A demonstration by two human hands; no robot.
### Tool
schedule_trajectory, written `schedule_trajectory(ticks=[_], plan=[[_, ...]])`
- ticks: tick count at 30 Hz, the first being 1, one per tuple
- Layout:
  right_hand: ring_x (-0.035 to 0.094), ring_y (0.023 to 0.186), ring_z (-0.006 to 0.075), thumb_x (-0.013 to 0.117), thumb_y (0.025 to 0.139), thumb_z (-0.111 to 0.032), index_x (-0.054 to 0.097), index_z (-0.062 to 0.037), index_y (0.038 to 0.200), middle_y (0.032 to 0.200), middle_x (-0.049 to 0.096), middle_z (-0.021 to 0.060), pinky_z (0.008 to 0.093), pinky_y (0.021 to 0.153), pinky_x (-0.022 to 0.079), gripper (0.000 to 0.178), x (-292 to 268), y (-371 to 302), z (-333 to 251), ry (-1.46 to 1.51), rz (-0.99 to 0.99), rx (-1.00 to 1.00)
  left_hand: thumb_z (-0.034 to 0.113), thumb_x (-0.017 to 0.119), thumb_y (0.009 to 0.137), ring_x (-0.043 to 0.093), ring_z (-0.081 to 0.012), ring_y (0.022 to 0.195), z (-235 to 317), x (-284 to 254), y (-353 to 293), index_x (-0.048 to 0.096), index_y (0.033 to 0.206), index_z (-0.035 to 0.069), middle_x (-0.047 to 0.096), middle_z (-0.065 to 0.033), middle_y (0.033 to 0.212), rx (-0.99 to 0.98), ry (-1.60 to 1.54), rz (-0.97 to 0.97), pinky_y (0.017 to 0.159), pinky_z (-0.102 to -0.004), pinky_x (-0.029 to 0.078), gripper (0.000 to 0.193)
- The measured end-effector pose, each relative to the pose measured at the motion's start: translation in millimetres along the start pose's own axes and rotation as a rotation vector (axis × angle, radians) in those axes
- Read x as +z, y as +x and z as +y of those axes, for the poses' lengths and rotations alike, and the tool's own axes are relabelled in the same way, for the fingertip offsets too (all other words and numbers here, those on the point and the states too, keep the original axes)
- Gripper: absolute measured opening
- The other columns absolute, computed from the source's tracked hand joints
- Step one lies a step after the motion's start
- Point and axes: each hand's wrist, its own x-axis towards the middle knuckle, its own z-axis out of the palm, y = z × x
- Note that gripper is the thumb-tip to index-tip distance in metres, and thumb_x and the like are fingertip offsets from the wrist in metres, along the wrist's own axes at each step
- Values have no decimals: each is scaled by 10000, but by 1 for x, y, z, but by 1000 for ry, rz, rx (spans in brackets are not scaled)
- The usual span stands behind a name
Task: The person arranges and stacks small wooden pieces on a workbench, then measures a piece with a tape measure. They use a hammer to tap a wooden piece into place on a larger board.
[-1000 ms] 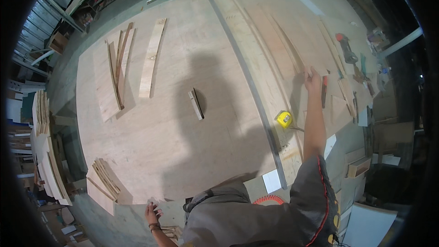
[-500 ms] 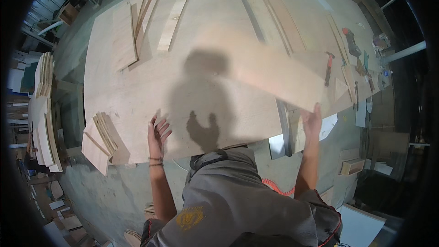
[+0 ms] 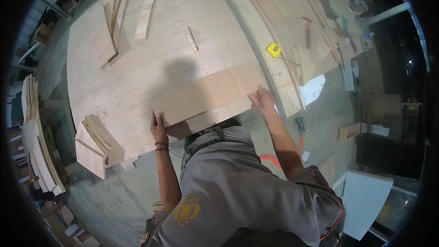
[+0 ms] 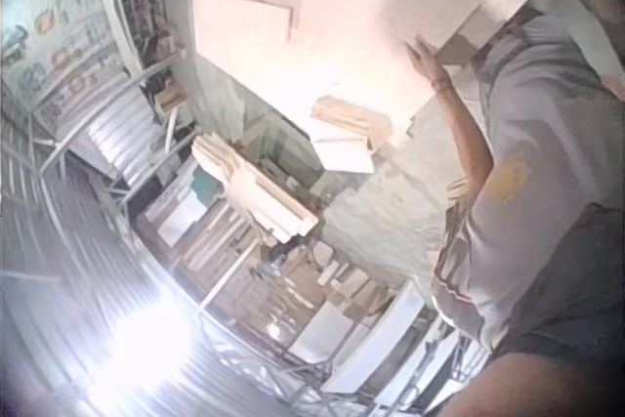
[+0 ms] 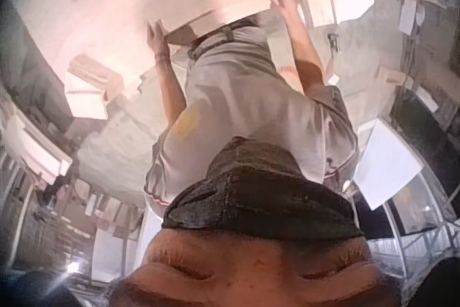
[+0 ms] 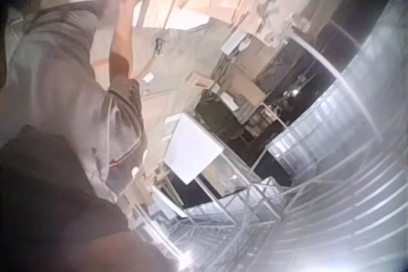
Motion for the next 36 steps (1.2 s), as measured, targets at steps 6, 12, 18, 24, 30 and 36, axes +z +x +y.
schedule_trajectory(ticks=[6,12,18,24,30,36], plan=[[579,1138,350,752,891,-156,515,16,1356,1239,559,212,462,1019,495,549,48,-43,12,-1167,366,-708,327,716,942,552,-306,1114,-24,26,24,503,1486,33,541,-189,1243,213,698,212,959,-388,468,654],[317,1463,421,789,829,-338,442,-71,1491,1568,359,222,517,1189,319,793,58,-42,-17,-1845,-177,-964,363,766,854,471,-391,1192,-9,46,9,504,1483,79,516,-210,1265,207,972,213,1021,-508,397,738],[280,1501,389,742,848,-440,372,-148,1555,1618,318,164,515,1199,316,850,63,-9,-41,-2068,-255,-916,361,792,806,394,-410,1327,26,40,-7,470,1521,194,459,-171,1445,208,1144,66,1115,-531,329,802],[246,1522,368,701,879,-459,323,-149,1578,1652,261,147,487,1201,330,853,81,8,-56,-2201,-291,-769,322,805,795,248,-407,1494,34,44,5,465,1526,234,325,-166,1600,652,1076,-257,1196,-560,264,812],[234,1530,357,641,933,-428,272,-163,1602,1670,235,129,476,1195,345,809,104,35,-60,-2298,-253,-747,296,814,800,185,-409,1536,36,49,51,477,1512,279,234,-128,1667,738,1199,-395,1200,-602,274,788],[166,1550,378,610,970,-407,215,-150,1619,1682,180,160,511,1247,224,802,134,65,-64,-2283,-275,-676,253,814,808,191,-389,1541,50,61,85,464,1514,324,225,-94,1675,730,1286,-350,1170,-618,331,792]])
